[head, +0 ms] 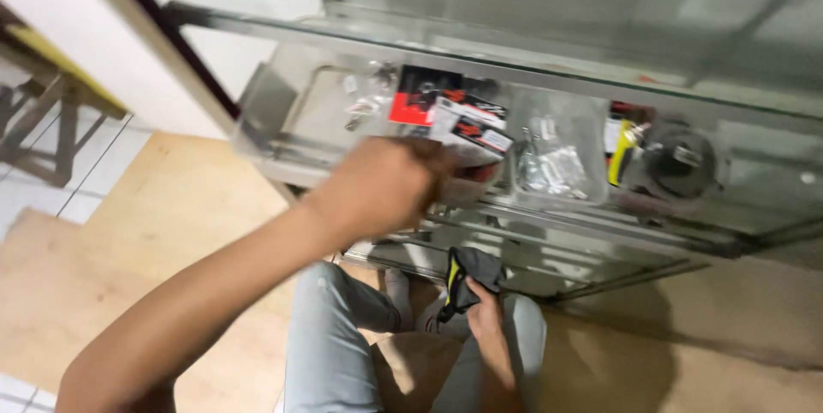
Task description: Polishing a small metal motorcycle part with a cloth while sitting near a display case.
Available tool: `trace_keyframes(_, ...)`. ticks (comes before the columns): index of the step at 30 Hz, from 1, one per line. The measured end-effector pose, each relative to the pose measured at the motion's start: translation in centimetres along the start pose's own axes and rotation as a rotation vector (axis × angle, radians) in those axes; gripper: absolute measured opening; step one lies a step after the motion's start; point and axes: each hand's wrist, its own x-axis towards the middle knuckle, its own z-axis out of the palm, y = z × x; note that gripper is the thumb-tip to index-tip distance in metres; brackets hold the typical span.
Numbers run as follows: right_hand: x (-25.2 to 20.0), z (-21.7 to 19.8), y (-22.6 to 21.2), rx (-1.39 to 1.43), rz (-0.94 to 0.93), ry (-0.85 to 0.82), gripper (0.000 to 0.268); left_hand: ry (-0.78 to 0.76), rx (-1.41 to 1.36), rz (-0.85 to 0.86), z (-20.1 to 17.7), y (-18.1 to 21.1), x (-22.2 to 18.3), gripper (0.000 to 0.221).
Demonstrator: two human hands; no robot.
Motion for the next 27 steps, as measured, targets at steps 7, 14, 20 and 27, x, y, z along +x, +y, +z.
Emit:
trace_keyframes(7, -1.6, 2.3, -0.5, 0.041, 0.108, -0.159, 0.032, 0.150, 0.066, -0.434, 1.8, -15.8, -6.8, 0.013)
trace_keyframes(14, -2.2, 2.6, -1.0, -0.040, 0.030, -0.096, 0.036, -0.417, 0.098, -0.698, 8.0, -21.1, -1.9, 0.050)
trace_keyframes(20, -0.4, 0.5, -0.6, -0.072, 0.011, -0.049, 0.037, -0.292, 0.186, -0.632, 18.2, -26.8, -1.2, 0.032)
trace_keyframes(27, -3.5, 3.8, -1.1, 0.054, 0.005, -0.118, 0.033, -0.086, 0.309, -0.644, 8.6, -21.6, -2.2, 0.026)
